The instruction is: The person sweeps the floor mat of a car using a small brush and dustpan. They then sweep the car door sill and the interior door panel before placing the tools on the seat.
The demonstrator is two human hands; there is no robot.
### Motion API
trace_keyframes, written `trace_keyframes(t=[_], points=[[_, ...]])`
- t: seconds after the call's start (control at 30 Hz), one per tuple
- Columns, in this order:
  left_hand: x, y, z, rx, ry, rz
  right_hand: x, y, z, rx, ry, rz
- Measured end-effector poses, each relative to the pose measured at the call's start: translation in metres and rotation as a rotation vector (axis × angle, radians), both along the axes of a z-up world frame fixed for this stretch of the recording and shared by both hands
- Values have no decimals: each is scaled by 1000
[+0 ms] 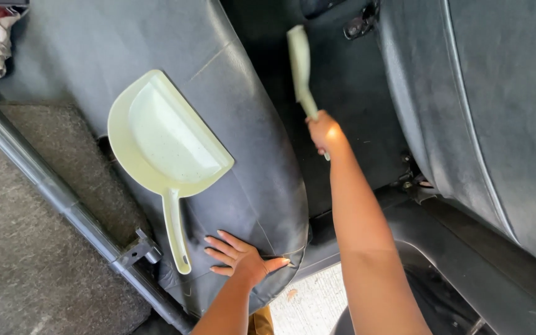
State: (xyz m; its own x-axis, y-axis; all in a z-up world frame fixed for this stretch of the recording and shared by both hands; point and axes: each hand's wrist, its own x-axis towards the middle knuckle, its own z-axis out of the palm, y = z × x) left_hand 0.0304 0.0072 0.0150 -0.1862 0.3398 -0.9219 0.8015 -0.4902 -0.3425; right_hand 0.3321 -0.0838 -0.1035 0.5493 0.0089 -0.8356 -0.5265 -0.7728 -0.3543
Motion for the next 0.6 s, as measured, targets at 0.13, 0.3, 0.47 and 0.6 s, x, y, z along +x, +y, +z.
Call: trace_keyframes(t=[0.13,0.3,0.47,0.6], points=[[-15,-4,-14,11,-99,29,-37,0,-23,-45,-51,306],[-21,-9,-22,57,-109,5,-35,29,-13,213,-360,268],[-14,-6,-14,18,-26,26,-5,13,-94,312,-446,285],[-2,1,1,-20,-49,58,24,-32,-112,-196,-439,95]])
